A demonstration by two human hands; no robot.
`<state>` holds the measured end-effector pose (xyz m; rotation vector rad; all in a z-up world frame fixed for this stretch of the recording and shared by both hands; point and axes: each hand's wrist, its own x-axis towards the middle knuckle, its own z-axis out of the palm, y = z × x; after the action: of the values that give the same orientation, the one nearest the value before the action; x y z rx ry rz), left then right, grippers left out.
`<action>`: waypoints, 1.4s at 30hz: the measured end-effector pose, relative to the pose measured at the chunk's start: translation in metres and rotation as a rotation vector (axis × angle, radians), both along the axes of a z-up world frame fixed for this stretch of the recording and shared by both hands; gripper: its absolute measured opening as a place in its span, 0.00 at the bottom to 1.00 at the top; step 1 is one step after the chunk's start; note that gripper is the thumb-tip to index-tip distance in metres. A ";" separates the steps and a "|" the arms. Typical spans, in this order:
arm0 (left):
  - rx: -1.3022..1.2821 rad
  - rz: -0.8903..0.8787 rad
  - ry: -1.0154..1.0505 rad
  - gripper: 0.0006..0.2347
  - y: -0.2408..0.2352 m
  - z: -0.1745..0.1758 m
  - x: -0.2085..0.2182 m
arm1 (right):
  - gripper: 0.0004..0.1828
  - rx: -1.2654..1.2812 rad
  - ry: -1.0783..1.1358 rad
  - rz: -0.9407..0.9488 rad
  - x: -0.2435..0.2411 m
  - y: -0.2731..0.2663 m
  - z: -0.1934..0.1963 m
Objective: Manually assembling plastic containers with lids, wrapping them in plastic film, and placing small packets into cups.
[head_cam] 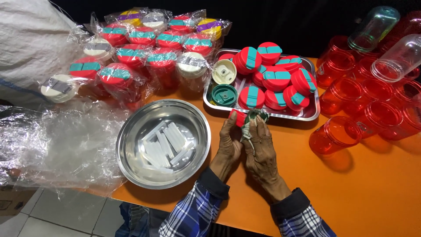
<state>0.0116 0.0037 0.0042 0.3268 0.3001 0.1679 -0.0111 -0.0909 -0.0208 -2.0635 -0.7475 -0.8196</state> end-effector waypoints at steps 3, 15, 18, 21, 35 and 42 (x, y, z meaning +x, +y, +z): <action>0.017 -0.071 0.011 0.09 -0.005 0.002 -0.007 | 0.29 -0.016 -0.104 -0.028 0.014 -0.005 -0.006; 0.025 -0.424 -0.027 0.15 -0.008 0.003 -0.014 | 0.25 0.254 0.131 -0.152 0.038 -0.026 -0.018; -0.035 -0.288 -0.045 0.22 -0.004 0.009 -0.003 | 0.24 0.237 0.197 -0.109 0.024 -0.010 -0.015; -0.109 -0.102 -0.048 0.19 -0.002 -0.001 -0.001 | 0.26 -0.016 0.046 -0.015 0.014 -0.002 -0.021; 0.079 -0.333 -0.140 0.20 -0.018 0.016 -0.033 | 0.36 0.216 0.268 -0.029 0.035 -0.015 -0.014; 0.394 -0.262 -0.162 0.30 -0.018 -0.024 -0.008 | 0.34 0.419 0.847 -0.047 0.011 -0.016 0.010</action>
<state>0.0039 -0.0142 -0.0198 0.7341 0.0588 -0.0072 -0.0004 -0.1070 -0.0105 -1.7959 -0.0455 -0.0554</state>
